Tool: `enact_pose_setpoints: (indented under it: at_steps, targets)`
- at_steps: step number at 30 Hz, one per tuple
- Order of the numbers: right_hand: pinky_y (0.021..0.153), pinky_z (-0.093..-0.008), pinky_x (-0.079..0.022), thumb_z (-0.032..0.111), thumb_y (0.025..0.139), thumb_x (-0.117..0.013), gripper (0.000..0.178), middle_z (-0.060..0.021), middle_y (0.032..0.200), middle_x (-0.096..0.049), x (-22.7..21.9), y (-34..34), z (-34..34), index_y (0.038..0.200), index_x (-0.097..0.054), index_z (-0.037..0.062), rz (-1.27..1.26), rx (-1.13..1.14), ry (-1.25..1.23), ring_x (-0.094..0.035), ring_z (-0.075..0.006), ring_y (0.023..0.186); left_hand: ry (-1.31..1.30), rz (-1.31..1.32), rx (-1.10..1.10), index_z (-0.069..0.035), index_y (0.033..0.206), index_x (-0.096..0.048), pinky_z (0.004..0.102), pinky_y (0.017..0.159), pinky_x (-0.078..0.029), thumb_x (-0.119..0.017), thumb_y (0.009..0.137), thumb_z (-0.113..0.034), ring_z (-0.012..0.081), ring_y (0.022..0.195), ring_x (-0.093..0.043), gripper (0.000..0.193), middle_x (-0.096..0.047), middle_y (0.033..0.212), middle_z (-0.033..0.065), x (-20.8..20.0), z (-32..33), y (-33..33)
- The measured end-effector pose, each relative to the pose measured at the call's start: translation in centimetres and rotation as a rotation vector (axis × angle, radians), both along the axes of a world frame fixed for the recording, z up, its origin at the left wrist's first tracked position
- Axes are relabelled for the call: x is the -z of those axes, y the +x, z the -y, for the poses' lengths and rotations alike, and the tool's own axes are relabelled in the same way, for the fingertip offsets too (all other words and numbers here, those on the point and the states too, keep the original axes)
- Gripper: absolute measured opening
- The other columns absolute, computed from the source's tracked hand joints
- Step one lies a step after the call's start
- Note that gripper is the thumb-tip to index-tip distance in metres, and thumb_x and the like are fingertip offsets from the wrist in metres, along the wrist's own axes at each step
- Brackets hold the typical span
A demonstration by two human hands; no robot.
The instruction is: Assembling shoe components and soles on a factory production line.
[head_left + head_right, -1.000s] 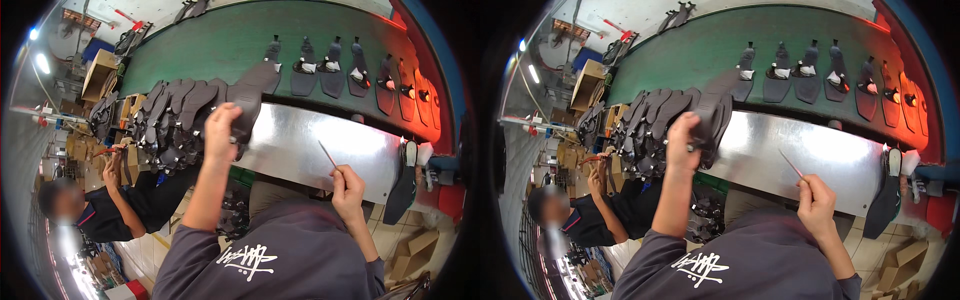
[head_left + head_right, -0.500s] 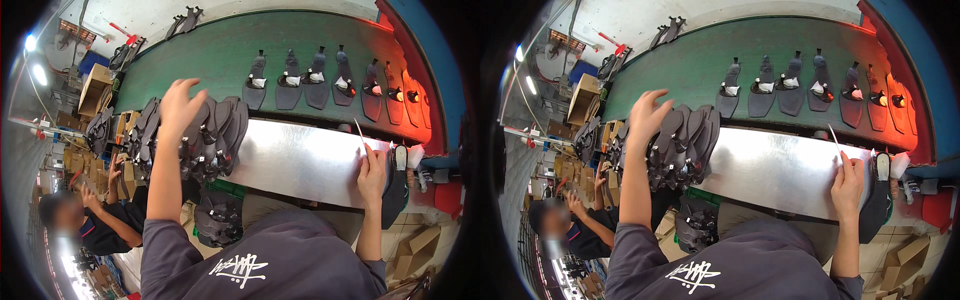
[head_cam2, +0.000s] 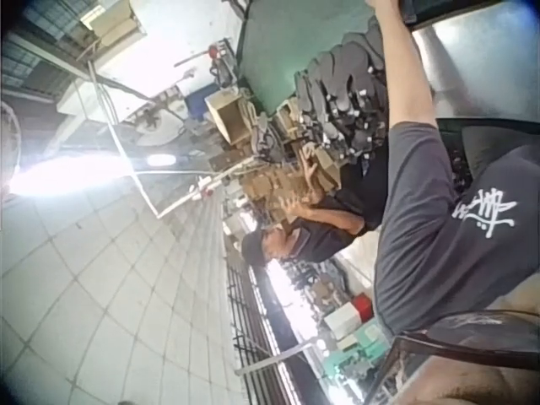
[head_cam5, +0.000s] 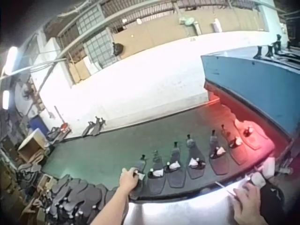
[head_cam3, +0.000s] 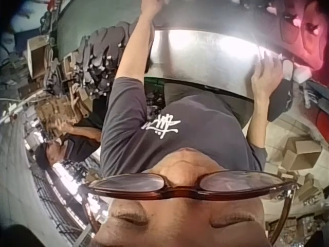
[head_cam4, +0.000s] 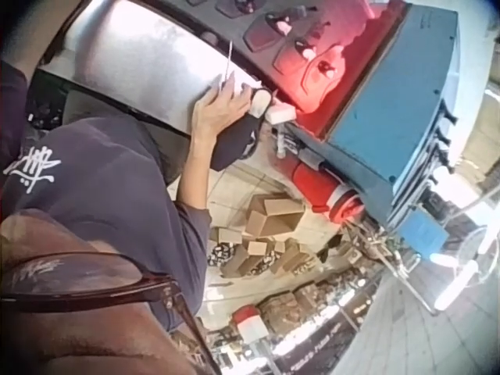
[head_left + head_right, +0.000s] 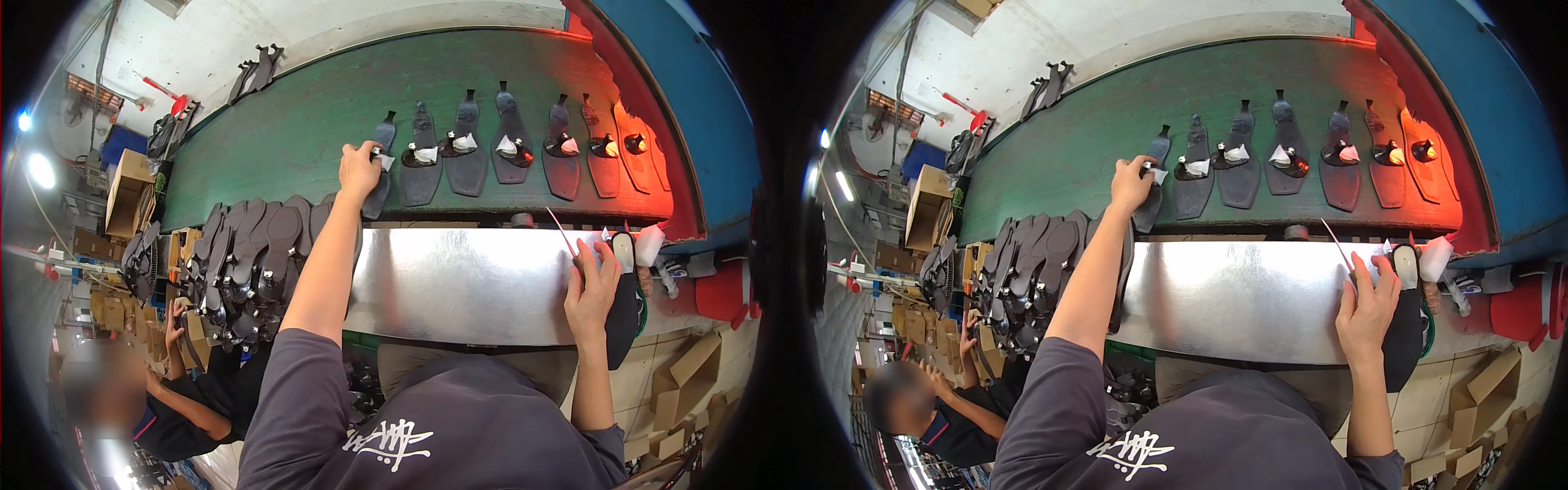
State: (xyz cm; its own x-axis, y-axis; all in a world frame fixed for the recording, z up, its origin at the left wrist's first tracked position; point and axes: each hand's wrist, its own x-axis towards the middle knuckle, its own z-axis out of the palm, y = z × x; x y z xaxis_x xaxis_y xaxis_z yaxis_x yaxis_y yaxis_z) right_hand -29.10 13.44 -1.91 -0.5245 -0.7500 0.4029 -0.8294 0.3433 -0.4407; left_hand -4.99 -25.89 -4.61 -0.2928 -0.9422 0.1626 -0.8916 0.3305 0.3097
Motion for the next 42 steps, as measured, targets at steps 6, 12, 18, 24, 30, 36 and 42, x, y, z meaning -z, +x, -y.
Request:
enact_pose_setpoints:
  at_steps: [6,12,18,24,30,36,42]
  targets:
    - [0.093,-0.0406,-0.042,0.001,0.079,-0.062,0.035,-0.0179,0.118,-0.053,-2.3,3.8,1.6,0.114,-0.064,0.0039,0.145,-0.129,-0.161,-0.051,-0.0344,0.107,-0.216,-0.582,0.181,-0.015,0.091,-0.075,0.0337,0.078,-0.050,-0.075,0.071,-0.010,0.0228,0.085,-0.061,0.021,-0.060,0.095,0.0098,-1.7,1.8,1.9]
    - [0.093,-0.0362,-0.043,0.010,0.088,-0.061,0.017,-0.0154,0.122,-0.055,-2.8,4.8,4.0,0.103,-0.059,0.0030,1.099,-0.469,-0.365,-0.053,-0.0248,0.110,0.338,-1.264,0.259,-0.003,0.101,-0.071,0.0233,0.070,-0.048,-0.076,0.075,-0.001,0.0104,0.079,-0.058,0.026,-0.062,0.086,0.0004,-9.5,-7.7,-2.3]
    - [0.099,-0.0318,-0.039,0.018,0.088,-0.065,0.033,-0.0130,0.126,-0.058,-4.0,6.3,6.5,0.116,-0.053,0.0061,1.989,-0.767,-0.410,-0.057,-0.0183,0.110,1.266,-1.383,0.361,-0.005,0.097,-0.065,0.0259,0.079,-0.051,-0.073,0.076,0.005,0.0119,0.092,-0.061,0.024,-0.062,0.106,0.0039,-8.7,-24.0,0.1]
    - [0.090,-0.0290,-0.042,0.002,0.080,-0.066,0.025,-0.0062,0.097,-0.053,-4.7,5.8,4.0,0.081,-0.042,0.0107,1.734,-0.619,-0.541,-0.054,-0.0157,0.090,1.128,-1.376,0.320,-0.001,0.095,-0.068,0.0272,0.081,-0.054,-0.072,0.078,0.006,0.0161,0.099,-0.062,0.020,-0.061,0.118,0.0111,-6.5,-26.1,1.8]
    - [0.078,-0.0261,-0.045,0.004,0.077,-0.074,0.032,-0.0056,0.096,-0.059,-4.3,7.6,0.5,0.104,-0.055,0.0018,0.929,-0.651,-0.216,-0.055,-0.0126,0.087,1.206,-1.427,0.202,-0.001,0.108,-0.064,0.0282,0.075,-0.057,-0.070,0.079,0.005,0.0181,0.101,-0.063,0.029,-0.060,0.124,0.0163,-6.1,-26.9,3.4]
    - [0.080,-0.0250,-0.047,0.003,0.079,-0.071,0.058,-0.0066,0.102,-0.062,-3.7,9.0,-1.0,0.133,-0.049,-0.0007,1.563,-0.515,-0.291,-0.059,-0.0115,0.090,1.082,-1.489,0.240,0.003,0.105,-0.064,0.0341,0.072,-0.056,-0.058,0.089,-0.007,0.0236,0.088,-0.067,0.020,-0.061,0.119,0.0220,-5.1,-27.8,3.5]
    - [0.083,-0.0239,-0.045,0.004,0.082,-0.070,0.053,-0.0035,0.102,-0.058,-2.0,10.1,-1.9,0.131,-0.051,0.0050,1.672,-0.485,-0.141,-0.055,-0.0105,0.092,1.133,-1.419,0.189,0.006,0.095,-0.063,0.0391,0.082,-0.055,-0.055,0.084,-0.019,0.0320,0.087,-0.068,0.029,-0.062,0.114,0.0265,-4.8,-27.8,3.9]
